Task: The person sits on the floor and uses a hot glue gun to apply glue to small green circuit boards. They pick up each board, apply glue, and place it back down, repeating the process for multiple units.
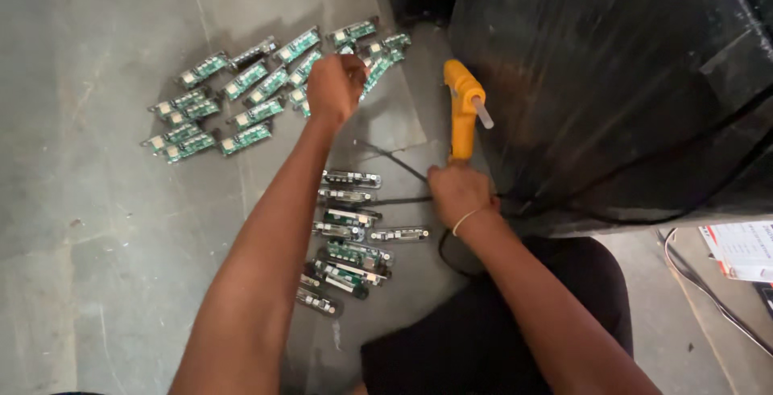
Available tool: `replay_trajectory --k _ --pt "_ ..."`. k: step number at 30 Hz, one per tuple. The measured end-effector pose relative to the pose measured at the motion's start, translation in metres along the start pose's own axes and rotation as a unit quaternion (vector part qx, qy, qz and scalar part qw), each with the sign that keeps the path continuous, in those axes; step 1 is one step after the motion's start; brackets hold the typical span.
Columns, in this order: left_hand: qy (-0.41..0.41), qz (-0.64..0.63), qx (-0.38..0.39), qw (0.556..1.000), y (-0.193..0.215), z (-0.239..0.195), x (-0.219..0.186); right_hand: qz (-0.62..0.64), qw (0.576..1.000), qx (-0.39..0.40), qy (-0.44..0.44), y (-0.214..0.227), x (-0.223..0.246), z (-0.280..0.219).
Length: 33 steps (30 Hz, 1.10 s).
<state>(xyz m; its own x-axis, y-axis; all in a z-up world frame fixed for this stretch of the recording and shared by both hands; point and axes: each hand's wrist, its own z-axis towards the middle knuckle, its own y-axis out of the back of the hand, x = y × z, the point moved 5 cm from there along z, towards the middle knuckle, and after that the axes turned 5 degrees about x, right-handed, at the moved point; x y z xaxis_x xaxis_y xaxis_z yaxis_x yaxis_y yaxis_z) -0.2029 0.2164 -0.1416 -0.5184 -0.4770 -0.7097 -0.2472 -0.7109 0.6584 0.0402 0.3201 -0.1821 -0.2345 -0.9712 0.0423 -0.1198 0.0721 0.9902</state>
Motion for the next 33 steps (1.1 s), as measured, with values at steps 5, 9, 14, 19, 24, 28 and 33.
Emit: replay_trajectory --k 5,9,14,19,24,28,33 --pt "-0.034 -0.004 -0.021 0.999 0.008 -0.008 -0.01 0.001 0.999 0.045 -0.024 -0.011 -0.002 0.0" --pt "-0.013 0.026 0.029 0.999 0.006 -0.009 -0.008 -0.039 0.977 0.188 -0.097 0.0 -0.013 -0.007" --pt "-0.044 0.102 0.041 0.993 -0.001 -0.013 -0.004 -0.04 0.951 0.263 -0.156 0.027 -0.018 -0.012" --pt "-0.02 0.192 0.033 0.981 -0.017 -0.014 0.009 -0.008 0.963 0.247 -0.111 0.023 -0.015 -0.024" --pt "0.014 0.212 0.017 0.977 -0.027 -0.017 0.014 -0.01 0.952 0.267 -0.148 0.01 -0.017 -0.019" --pt "-0.014 0.266 0.031 0.963 -0.036 -0.012 0.012 0.005 0.958 0.21 -0.194 0.011 -0.023 -0.014" --pt "-0.028 0.269 0.0 0.963 -0.037 -0.006 0.016 0.021 0.957 0.224 -0.181 0.011 -0.019 -0.011"
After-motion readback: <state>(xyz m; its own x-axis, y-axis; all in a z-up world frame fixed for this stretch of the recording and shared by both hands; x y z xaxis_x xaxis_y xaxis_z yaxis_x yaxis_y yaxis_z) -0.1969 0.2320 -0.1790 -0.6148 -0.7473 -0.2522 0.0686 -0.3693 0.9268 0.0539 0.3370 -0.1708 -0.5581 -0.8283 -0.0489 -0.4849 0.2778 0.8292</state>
